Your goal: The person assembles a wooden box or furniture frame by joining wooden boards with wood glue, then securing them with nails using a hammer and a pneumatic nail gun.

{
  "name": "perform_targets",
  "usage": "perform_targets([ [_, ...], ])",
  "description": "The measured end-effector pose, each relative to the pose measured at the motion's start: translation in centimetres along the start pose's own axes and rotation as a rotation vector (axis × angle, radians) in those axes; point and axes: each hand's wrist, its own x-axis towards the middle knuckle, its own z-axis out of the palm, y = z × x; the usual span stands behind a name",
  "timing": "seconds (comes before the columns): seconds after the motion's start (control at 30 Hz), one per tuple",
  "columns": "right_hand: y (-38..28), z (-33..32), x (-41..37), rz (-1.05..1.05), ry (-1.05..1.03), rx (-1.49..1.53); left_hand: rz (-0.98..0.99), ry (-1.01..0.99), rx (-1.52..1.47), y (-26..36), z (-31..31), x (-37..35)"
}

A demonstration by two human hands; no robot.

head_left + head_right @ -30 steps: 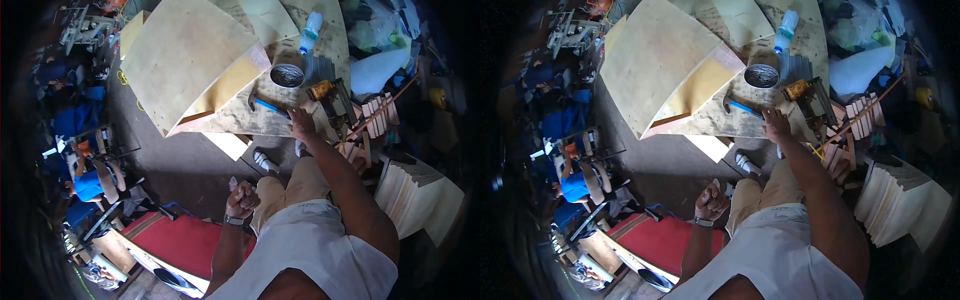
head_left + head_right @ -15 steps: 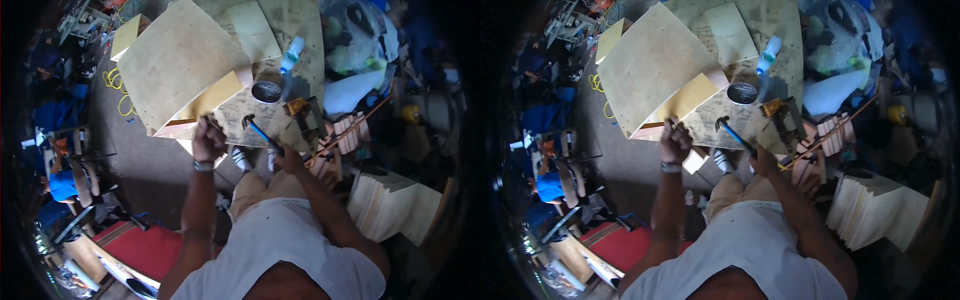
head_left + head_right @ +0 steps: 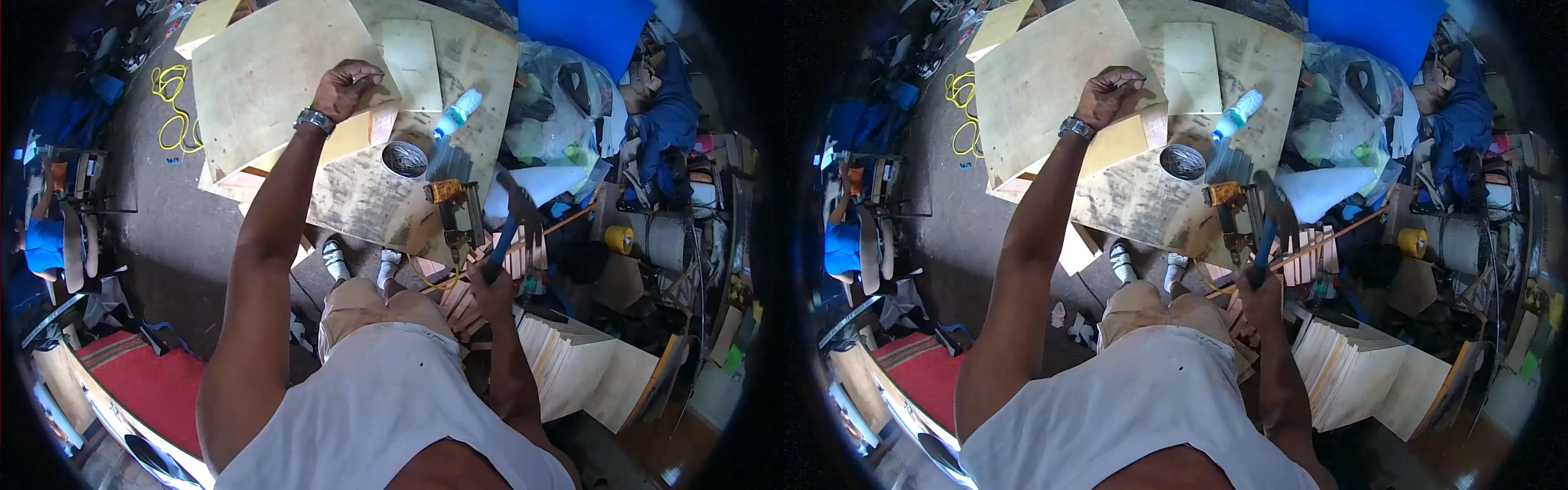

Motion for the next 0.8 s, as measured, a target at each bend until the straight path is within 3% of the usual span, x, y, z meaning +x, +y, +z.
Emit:
perform_targets([
  [0.03,-0.7,-0.3,0.5,-0.018,0.035,0.052,0.078,0.012,0.091,-0.6,0.3,0.2],
  [0.17,-4.8,-0.3,0.7,-0.158,0.017,0.194,-0.2,-0.023,-0.155,-1.7,1.2,0.1],
  [0.2,-4.8,-0.2,1.2,-0.096,-0.005,0.205,-0.156,-0.035,-0.129,-2.4,1.2,0.3],
  [0.33,-4.7,0.6,3.1,-0.164,0.013,-0.016,-0.056,-0.06,0.078,-3.2,1.0,0.0],
  [0.43,-8.5,2.5,4.4,-0.172,-0.05,0.196,-0.067,-0.089,0.191,-1.8,1.5,-0.9],
  [0.63,-11.6,4.8,9.7,-0.378,-0.005,-0.316,-0.099,-0.068,0.33,-0.2,1.8,-1.5],
  [0.8,-17.6,6.8,9.4,-0.531,0.062,-0.236,-0.065,-0.061,0.468,0.2,1.6,-1.3],
])
